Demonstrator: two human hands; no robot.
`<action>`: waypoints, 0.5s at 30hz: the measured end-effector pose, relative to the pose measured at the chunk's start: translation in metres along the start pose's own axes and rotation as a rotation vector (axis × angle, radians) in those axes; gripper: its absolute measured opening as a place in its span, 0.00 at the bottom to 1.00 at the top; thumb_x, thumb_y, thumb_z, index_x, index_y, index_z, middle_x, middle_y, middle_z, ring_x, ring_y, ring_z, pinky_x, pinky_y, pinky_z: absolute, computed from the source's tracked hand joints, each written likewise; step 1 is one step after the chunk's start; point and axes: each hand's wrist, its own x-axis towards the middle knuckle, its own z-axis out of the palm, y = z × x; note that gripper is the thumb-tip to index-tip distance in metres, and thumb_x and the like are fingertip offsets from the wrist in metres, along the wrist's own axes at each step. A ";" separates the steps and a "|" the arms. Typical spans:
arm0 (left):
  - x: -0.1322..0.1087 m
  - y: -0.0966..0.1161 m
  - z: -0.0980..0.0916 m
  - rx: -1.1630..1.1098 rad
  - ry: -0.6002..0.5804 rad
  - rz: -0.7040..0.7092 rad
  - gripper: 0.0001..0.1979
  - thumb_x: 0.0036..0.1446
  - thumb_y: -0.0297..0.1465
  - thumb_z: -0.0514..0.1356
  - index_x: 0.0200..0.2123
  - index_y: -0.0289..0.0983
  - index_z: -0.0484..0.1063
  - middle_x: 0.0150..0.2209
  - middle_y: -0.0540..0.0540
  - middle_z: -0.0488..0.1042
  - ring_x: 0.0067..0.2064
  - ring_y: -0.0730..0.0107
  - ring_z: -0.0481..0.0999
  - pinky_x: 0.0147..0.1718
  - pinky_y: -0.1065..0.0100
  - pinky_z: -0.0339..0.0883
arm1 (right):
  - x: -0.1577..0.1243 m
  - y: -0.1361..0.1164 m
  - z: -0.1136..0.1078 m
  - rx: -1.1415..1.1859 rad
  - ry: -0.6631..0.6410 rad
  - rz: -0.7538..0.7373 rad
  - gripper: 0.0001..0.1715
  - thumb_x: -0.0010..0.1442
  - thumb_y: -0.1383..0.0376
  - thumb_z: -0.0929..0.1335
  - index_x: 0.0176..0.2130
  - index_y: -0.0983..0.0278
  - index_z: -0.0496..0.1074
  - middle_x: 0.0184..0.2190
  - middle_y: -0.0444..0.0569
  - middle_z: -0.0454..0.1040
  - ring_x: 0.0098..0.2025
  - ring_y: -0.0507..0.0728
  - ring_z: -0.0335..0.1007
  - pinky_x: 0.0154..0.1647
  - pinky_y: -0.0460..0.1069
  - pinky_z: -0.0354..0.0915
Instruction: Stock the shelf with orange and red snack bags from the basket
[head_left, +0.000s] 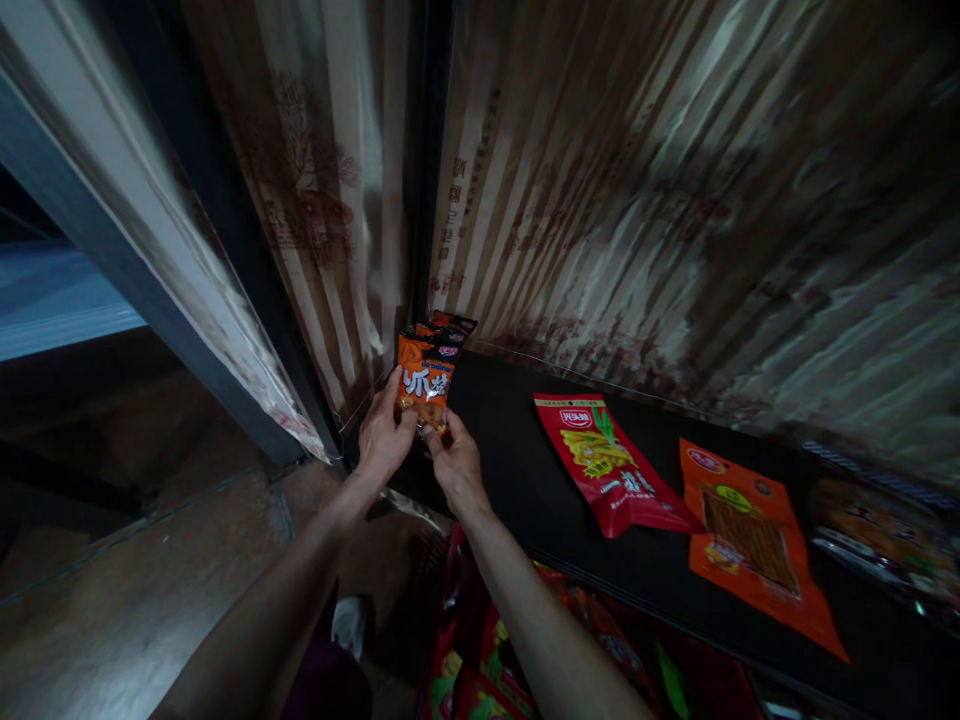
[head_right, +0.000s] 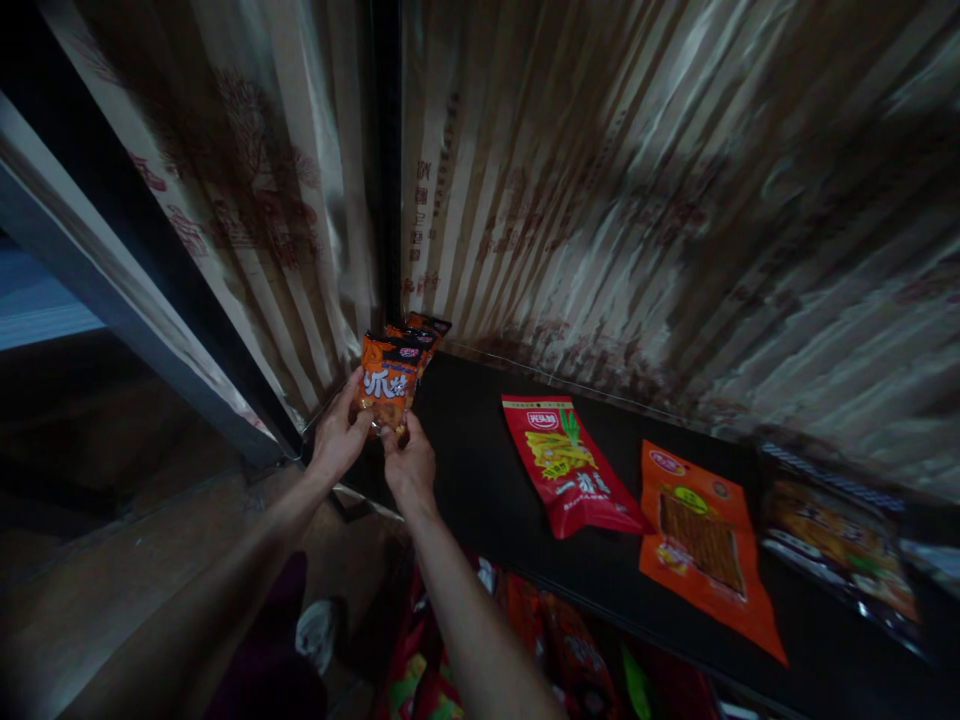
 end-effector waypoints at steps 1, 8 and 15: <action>0.001 -0.001 0.000 -0.011 -0.002 -0.003 0.32 0.54 0.28 0.50 0.64 0.36 0.53 0.60 0.42 0.63 0.59 0.63 0.64 0.58 0.61 0.57 | 0.000 -0.001 -0.001 -0.096 0.007 -0.012 0.24 0.56 0.58 0.65 0.52 0.56 0.66 0.44 0.45 0.76 0.43 0.57 0.73 0.43 0.52 0.68; 0.002 -0.006 0.003 -0.010 -0.004 -0.038 0.30 0.55 0.27 0.50 0.62 0.39 0.56 0.59 0.44 0.64 0.59 0.63 0.65 0.58 0.59 0.58 | -0.003 -0.014 -0.008 -0.532 -0.010 -0.034 0.24 0.59 0.59 0.63 0.55 0.59 0.65 0.46 0.52 0.75 0.48 0.61 0.71 0.45 0.54 0.64; 0.004 -0.008 0.010 0.054 -0.028 -0.038 0.29 0.56 0.27 0.48 0.62 0.36 0.55 0.58 0.41 0.65 0.58 0.61 0.65 0.58 0.57 0.57 | 0.002 -0.009 -0.009 -0.543 -0.021 -0.071 0.24 0.58 0.60 0.64 0.55 0.58 0.65 0.47 0.52 0.73 0.46 0.60 0.71 0.45 0.53 0.64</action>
